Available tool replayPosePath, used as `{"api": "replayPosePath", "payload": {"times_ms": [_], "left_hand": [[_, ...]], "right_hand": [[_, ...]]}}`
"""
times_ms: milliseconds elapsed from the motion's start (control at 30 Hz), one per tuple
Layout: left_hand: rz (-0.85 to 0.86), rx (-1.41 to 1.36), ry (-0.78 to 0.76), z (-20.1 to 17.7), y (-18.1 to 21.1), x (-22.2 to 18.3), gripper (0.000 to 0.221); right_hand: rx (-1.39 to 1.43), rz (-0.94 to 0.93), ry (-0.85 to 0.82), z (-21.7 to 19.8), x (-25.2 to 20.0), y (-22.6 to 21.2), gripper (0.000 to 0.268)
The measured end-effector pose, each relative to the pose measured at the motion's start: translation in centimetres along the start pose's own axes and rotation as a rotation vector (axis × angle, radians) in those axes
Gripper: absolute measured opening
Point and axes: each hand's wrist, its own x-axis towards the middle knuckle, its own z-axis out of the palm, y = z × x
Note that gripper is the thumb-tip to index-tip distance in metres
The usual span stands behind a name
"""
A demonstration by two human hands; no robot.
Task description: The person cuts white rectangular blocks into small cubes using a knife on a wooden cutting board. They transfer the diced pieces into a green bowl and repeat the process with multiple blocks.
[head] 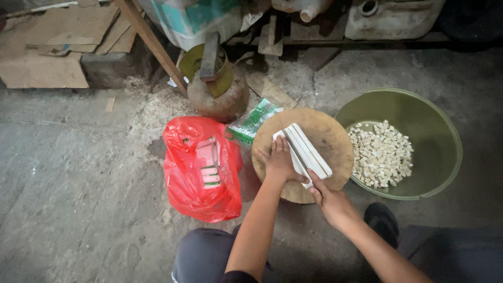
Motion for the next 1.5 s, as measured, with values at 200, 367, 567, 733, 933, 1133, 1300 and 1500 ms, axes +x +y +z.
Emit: {"api": "replayPosePath", "payload": {"times_ms": [200,367,567,733,933,1133,1300,1500], "left_hand": [[0.019,-0.110,0.028,1.3,-0.8,0.5,0.165],[-0.032,-0.096,0.093,0.2,-0.5,-0.2,0.163],[-0.046,0.017,0.020,-1.3,0.9,-1.1,0.159],[-0.026,0.027,0.021,-0.9,0.4,-0.7,0.162],[0.078,-0.088,0.101,1.6,-2.0,-0.9,0.171],[0.044,-0.200,0.085,3.2,-2.5,-0.8,0.170],[0.068,-0.271,0.108,3.3,-3.1,-0.7,0.169],[0.079,-0.268,0.074,3.4,-3.0,-0.2,0.170]], "right_hand": [[-0.020,-0.353,0.250,1.9,2.8,1.8,0.059],[-0.140,-0.242,0.172,0.5,5.3,-0.4,0.058],[-0.078,-0.033,-0.081,-0.3,-3.9,4.8,0.072],[0.005,0.106,-0.140,-1.6,-12.6,10.9,0.071],[0.069,0.221,-0.014,-4.4,-13.1,7.6,0.070],[-0.080,0.055,0.015,-1.8,-4.0,-1.7,0.063],[-0.103,-0.054,0.079,0.3,-0.7,-1.8,0.061],[-0.079,-0.105,0.145,2.1,0.7,0.0,0.060]]}}
